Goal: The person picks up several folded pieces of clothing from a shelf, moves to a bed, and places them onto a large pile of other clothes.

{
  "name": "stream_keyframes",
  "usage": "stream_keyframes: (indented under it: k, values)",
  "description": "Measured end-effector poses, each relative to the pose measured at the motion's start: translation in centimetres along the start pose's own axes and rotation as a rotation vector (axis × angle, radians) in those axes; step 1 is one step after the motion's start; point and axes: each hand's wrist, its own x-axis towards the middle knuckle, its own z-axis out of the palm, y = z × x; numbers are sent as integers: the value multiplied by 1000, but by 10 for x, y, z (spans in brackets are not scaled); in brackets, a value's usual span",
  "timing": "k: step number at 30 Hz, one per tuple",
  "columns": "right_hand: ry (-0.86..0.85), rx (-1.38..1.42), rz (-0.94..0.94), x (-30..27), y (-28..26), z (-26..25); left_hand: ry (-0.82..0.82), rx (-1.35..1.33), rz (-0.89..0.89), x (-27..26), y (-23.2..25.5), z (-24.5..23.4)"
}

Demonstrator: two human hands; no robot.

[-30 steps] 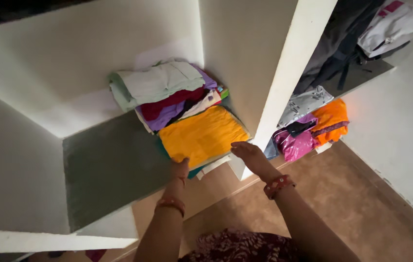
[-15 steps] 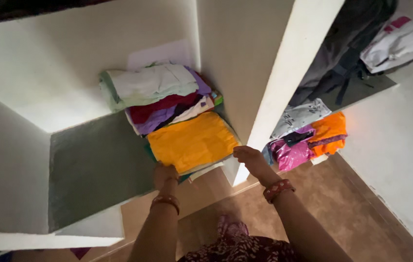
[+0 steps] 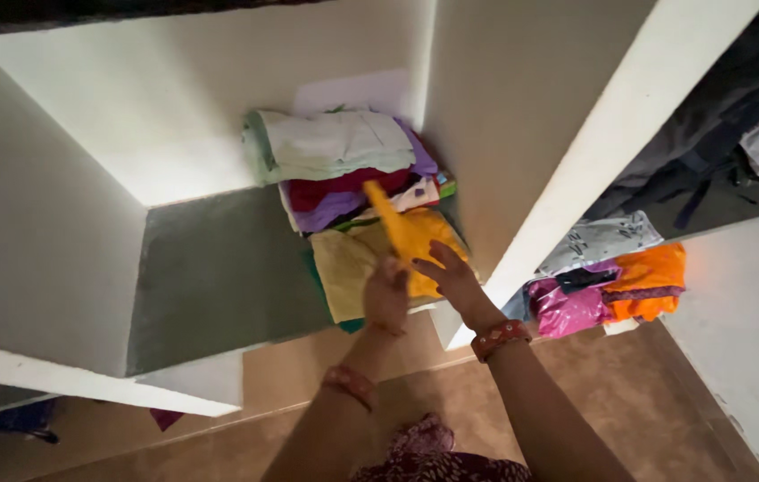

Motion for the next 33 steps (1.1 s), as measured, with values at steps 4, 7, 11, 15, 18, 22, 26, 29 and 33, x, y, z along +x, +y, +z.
stream_keyframes:
  k: [4,7,11,15,18,22,26,29,33]
  values:
    - [127,120,167,6,3,-3,-244,-14,147,-23,74,-18]
    - [192,184,241,14,28,-23,-375,-20,177,-28,104,-33]
    - [73,414,70,-2,52,-56,-480,-186,-7,-25,100,-38]
    - [58,584,110,-28,20,-85,-107,-210,-206,-15,8,-17]
    - [140,687,150,-53,-5,-94,51,-404,-407,-5,-104,3]
    - [196,814,85,-79,-8,-101,86,-522,-695,6,-209,7]
    - [159,871,-3,-97,3,-108,-33,-55,-777,14,-241,-8]
    - [194,879,11,-110,6,-111,-71,-136,-1027,25,-232,-15]
    - [255,786,-25,-127,5,-116,-106,-74,-758,21,-218,-22]
